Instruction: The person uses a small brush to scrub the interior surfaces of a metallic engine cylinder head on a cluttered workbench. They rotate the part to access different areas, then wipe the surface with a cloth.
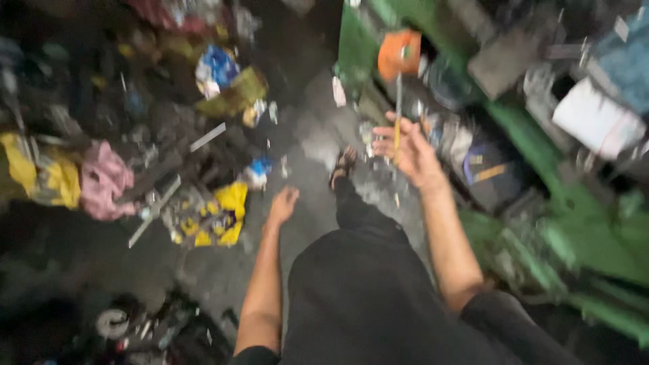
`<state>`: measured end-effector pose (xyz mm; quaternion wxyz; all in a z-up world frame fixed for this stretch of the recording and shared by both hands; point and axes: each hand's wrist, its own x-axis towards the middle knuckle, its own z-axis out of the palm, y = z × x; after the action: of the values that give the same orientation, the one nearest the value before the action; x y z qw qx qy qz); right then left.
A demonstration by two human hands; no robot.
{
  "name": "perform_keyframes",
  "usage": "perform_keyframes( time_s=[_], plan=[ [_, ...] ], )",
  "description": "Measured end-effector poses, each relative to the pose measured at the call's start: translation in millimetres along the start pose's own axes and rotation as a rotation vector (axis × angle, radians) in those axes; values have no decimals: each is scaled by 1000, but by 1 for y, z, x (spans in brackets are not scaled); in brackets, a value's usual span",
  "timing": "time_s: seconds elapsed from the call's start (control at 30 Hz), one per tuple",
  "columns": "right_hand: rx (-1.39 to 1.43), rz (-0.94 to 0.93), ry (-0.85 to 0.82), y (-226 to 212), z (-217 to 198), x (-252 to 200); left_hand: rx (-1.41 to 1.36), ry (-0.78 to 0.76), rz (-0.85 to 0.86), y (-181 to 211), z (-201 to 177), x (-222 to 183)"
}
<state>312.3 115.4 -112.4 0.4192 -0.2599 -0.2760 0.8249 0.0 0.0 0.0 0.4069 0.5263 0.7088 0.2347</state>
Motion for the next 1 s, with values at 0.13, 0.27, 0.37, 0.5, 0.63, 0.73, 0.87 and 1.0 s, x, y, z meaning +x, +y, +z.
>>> perform_keyframes(
  time_s=[0.13, 0.27, 0.37, 0.5, 0.63, 0.73, 0.87, 1.0],
  plan=[
    [-19, 54, 326, -18, 16, 114, 218, -46, -334, 43, -26, 42],
    [-216, 299, 289, -36, 24, 186, 102, 35, -629, 77, -60, 91],
    [-272, 390, 272, -32, 27, 229, -63, 51, -767, 103, -57, 107],
    [-451, 483, 177, -36, 32, 306, -258, 68, -854, 130, -64, 157],
    [-448, 443, 99, -55, 34, 407, -267, 78, -836, 123, -117, 250],
    [-414, 505, 128, -80, 34, 490, -264, 54, -810, 125, -150, 323],
    [-362, 432, 168, -125, 45, 599, -236, 25, -766, 135, -198, 409],
    [-501, 303, 315, -166, 59, 700, -124, 103, -584, 133, -259, 520]
  ],
)
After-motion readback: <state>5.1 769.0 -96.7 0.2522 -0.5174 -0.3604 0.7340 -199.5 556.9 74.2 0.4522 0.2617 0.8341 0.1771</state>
